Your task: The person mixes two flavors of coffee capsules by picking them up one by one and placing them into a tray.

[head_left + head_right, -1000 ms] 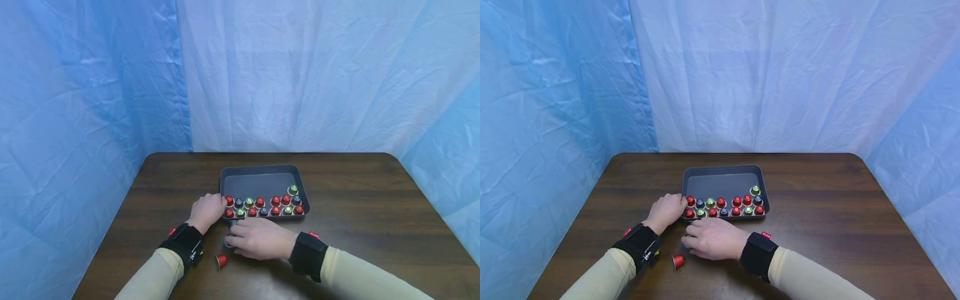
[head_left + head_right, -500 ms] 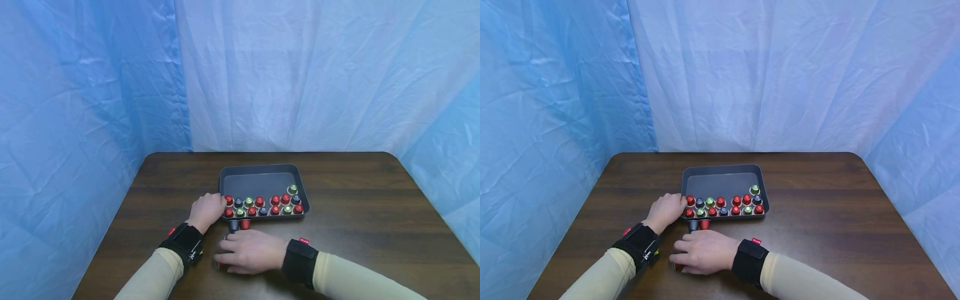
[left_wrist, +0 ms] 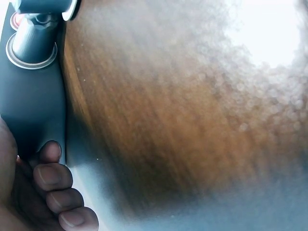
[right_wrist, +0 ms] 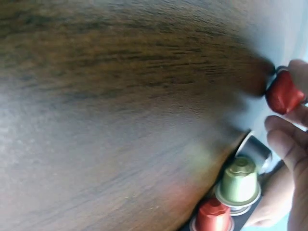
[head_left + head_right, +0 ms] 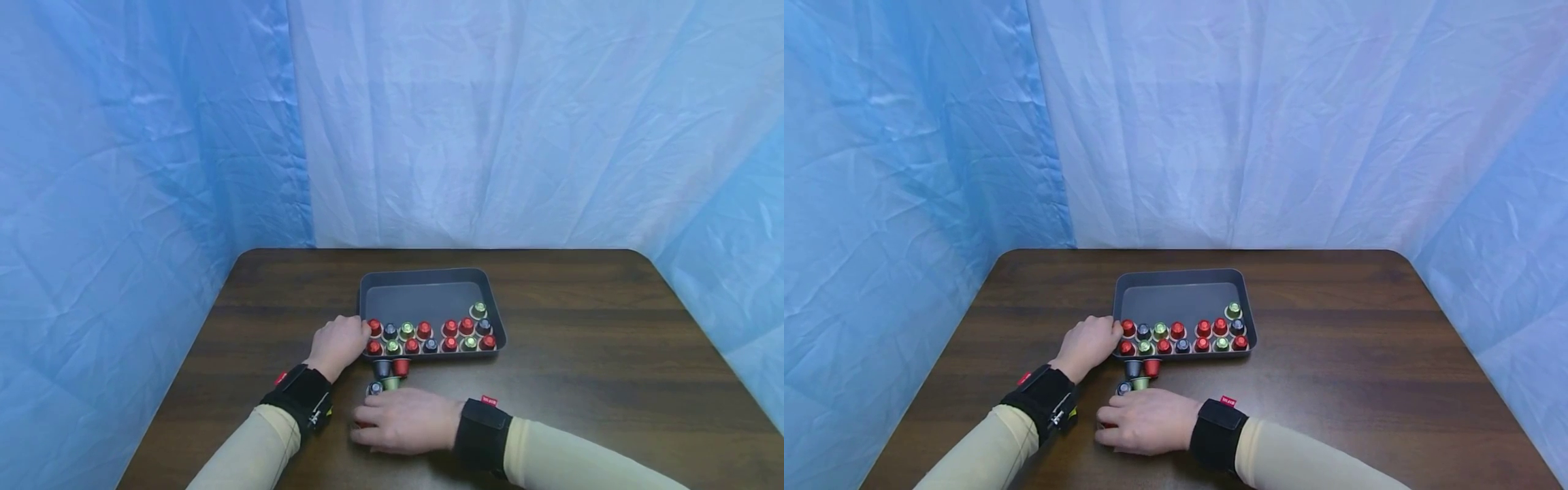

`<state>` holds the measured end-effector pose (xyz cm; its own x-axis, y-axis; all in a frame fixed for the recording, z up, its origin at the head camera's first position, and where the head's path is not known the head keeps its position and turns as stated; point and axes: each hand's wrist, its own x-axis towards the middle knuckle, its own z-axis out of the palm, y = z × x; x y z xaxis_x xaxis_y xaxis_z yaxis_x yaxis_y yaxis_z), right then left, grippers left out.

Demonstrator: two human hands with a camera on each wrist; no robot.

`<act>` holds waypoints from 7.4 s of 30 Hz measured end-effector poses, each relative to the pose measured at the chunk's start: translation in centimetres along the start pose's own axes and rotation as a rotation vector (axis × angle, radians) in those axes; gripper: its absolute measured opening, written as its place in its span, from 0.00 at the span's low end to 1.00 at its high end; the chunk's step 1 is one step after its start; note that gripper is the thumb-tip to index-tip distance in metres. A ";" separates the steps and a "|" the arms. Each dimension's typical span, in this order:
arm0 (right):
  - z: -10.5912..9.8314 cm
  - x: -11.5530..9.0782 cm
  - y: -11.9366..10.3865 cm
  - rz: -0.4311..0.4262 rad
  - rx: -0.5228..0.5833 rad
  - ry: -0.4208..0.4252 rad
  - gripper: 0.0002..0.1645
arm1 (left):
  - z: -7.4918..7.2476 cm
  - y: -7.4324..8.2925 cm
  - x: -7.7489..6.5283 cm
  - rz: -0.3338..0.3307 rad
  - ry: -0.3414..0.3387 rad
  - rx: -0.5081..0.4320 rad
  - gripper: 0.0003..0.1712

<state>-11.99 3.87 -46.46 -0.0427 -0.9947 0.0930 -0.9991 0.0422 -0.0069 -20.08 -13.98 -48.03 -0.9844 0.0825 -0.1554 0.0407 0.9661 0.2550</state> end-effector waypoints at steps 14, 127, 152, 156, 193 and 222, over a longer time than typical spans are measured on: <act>0.3 -0.6 0.1 -0.005 -0.069 -0.052 0.18 | -0.1 0.2 -0.1 -0.030 -0.025 -0.023 0.19; -2.0 -9.8 11.3 0.904 0.089 -0.046 0.26 | 0.0 0.0 0.0 -0.055 -0.069 -0.043 0.18; -1.4 -10.2 11.4 0.907 0.078 -0.062 0.26 | 0.3 -0.1 0.2 -0.026 -0.045 -0.027 0.18; -1.4 -10.3 11.4 0.916 0.091 -0.054 0.27 | 0.3 -0.1 0.2 -0.030 -0.046 -0.030 0.18; -1.3 -15.5 11.3 1.243 -0.138 0.159 0.16 | -0.5 -0.5 -0.7 0.035 -0.043 -0.012 0.27; -0.3 -16.0 10.9 1.398 0.056 0.061 0.17 | -1.7 -1.0 -5.9 0.172 -0.227 -0.097 0.34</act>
<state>-22.22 20.26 -47.76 -0.9917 -0.1274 0.0194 -0.1289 0.9774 -0.1677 -14.61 -15.87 -45.75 -0.9006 0.3057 -0.3090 0.1758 0.9063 0.3844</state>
